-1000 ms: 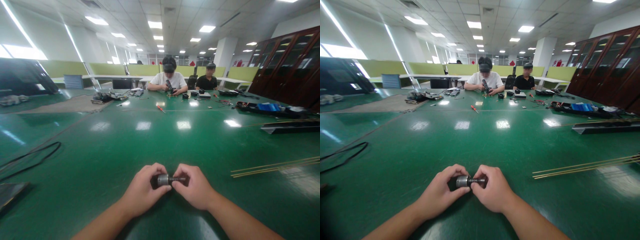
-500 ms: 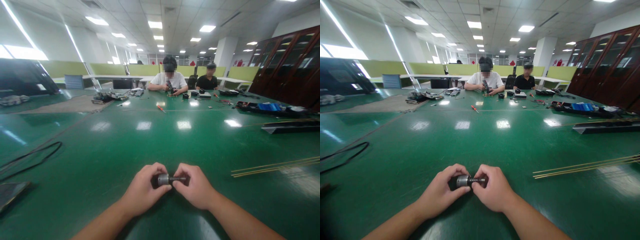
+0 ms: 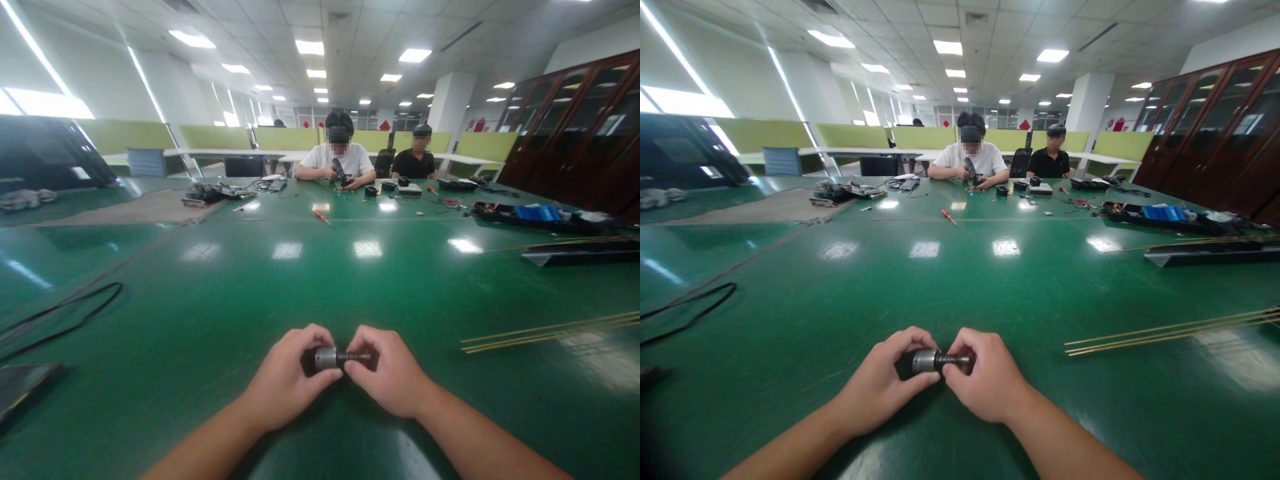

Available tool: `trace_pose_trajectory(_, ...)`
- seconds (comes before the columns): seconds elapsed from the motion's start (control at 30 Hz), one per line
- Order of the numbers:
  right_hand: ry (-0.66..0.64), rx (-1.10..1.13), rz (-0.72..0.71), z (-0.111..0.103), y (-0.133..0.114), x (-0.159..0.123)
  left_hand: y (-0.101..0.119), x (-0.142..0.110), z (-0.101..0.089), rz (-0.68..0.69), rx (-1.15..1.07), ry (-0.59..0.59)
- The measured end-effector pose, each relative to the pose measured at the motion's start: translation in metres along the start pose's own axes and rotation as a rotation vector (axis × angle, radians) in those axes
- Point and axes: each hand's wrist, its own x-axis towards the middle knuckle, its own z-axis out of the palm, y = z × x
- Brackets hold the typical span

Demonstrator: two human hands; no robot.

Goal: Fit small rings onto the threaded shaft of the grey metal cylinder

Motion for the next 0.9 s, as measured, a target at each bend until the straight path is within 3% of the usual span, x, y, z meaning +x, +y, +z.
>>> trace_pose_trajectory(0.9,-0.003,0.003,0.002,-0.0016,0.0001,0.0018,0.0014,0.0005,-0.0013,0.019,0.015,0.004)
